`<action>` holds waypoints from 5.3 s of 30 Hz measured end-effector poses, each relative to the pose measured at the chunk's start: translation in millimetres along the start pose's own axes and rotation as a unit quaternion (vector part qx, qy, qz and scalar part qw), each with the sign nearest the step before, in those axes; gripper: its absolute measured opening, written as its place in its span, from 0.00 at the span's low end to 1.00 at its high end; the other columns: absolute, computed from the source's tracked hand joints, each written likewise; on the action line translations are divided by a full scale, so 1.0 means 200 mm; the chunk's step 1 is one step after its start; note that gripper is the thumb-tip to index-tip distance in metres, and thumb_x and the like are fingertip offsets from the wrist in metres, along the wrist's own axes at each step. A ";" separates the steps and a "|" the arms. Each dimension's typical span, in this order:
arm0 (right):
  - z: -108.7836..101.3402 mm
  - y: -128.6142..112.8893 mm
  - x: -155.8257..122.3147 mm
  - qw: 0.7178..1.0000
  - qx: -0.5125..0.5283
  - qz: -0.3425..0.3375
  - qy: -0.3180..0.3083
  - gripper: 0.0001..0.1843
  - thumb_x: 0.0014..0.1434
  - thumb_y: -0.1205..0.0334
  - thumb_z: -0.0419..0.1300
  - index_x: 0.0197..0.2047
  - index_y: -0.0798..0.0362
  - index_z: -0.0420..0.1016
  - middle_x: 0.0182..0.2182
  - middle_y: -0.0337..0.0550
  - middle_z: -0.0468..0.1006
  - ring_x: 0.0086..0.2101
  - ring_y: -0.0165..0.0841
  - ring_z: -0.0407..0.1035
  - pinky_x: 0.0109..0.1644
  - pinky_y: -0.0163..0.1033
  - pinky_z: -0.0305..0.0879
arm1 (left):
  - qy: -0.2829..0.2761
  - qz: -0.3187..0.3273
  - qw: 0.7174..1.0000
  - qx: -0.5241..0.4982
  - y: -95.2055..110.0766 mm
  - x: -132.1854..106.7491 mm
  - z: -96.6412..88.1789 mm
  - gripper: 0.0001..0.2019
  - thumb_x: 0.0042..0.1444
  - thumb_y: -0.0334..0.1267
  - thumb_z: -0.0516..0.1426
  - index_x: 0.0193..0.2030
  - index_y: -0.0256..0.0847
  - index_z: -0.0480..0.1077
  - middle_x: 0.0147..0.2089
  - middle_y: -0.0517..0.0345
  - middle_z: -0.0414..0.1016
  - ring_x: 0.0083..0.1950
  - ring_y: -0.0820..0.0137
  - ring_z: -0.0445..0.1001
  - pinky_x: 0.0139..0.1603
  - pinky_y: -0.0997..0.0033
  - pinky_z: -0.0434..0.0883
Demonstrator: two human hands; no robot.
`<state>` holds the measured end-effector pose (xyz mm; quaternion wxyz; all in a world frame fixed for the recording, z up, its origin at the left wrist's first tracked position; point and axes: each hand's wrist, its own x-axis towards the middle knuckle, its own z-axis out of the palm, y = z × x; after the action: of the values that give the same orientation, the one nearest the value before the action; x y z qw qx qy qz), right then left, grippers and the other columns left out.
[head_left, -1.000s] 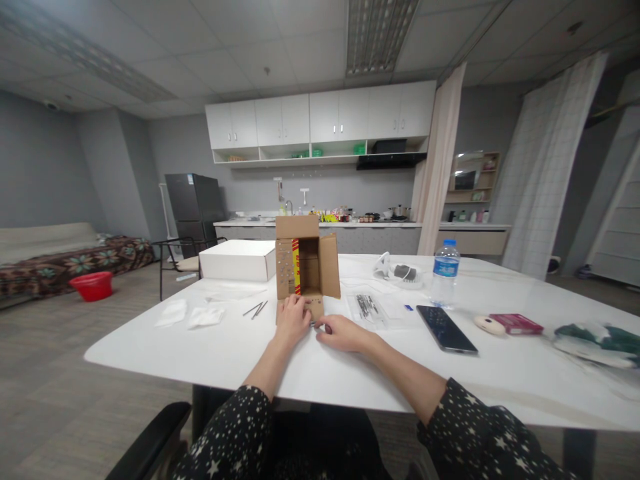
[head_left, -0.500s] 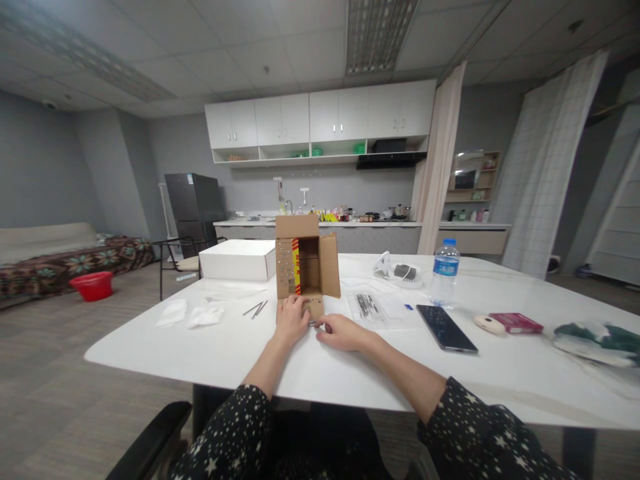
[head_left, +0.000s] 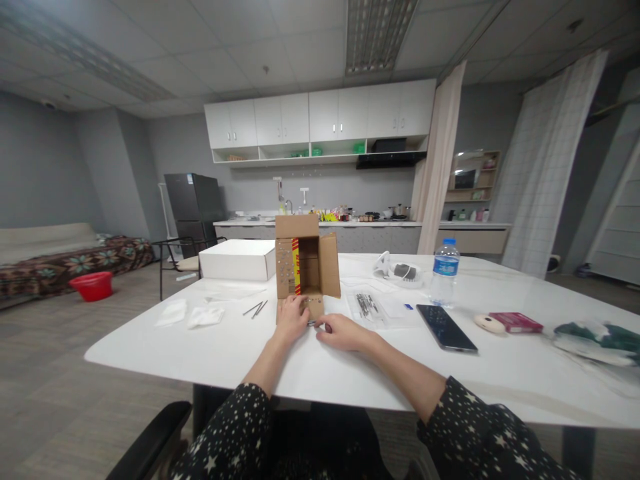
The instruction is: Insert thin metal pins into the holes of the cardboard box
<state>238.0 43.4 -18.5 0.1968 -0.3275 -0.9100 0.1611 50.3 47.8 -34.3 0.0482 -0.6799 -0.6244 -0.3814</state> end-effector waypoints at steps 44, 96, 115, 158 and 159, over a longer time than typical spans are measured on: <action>-0.02 -0.04 0.00 1.000 0.001 0.013 -0.005 0.16 0.56 0.62 0.57 0.47 0.54 0.77 0.30 0.42 0.76 0.30 0.32 0.67 0.35 0.34 0.57 | 0.139 0.030 0.990 0.012 0.08 0.01 -0.11 0.11 0.64 0.40 0.49 0.43 0.42 0.71 0.44 0.53 0.76 0.45 0.65 0.73 0.50 0.63 0.62; -0.01 -0.02 0.00 1.000 -0.001 0.004 0.000 0.19 0.55 0.61 0.56 0.49 0.54 0.77 0.30 0.43 0.77 0.30 0.33 0.67 0.33 0.34 0.57 | -0.013 0.073 0.995 0.065 0.06 -0.02 -0.07 0.10 0.56 0.30 0.50 0.42 0.40 0.69 0.46 0.51 0.74 0.51 0.61 0.69 0.54 0.60 0.63; -0.01 -0.02 0.00 1.000 0.001 -0.001 -0.005 0.18 0.56 0.61 0.56 0.49 0.55 0.76 0.29 0.42 0.76 0.29 0.32 0.66 0.33 0.34 0.57 | -0.032 0.035 0.999 0.017 0.05 -0.02 -0.04 0.17 0.53 0.32 0.52 0.49 0.40 0.71 0.50 0.48 0.68 0.54 0.58 0.65 0.56 0.54 0.63; -0.01 -0.02 0.00 1.000 0.005 0.009 -0.010 0.19 0.56 0.60 0.56 0.50 0.55 0.77 0.30 0.43 0.77 0.29 0.32 0.66 0.33 0.34 0.56 | -0.018 0.026 0.997 0.072 0.07 -0.03 -0.06 0.17 0.55 0.32 0.51 0.51 0.43 0.70 0.50 0.49 0.69 0.53 0.59 0.65 0.55 0.57 0.60; -0.01 -0.02 0.00 1.000 0.006 0.009 -0.010 0.19 0.56 0.60 0.56 0.50 0.55 0.77 0.30 0.43 0.77 0.29 0.32 0.66 0.33 0.34 0.57 | -0.018 0.027 0.997 0.074 0.07 -0.03 -0.06 0.17 0.55 0.32 0.51 0.51 0.43 0.70 0.51 0.49 0.69 0.53 0.59 0.65 0.55 0.57 0.60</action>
<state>236.4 40.7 -14.2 0.1884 -0.3331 -0.9077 0.1718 57.4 34.7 -24.0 0.0972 -0.6978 -0.6333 -0.3202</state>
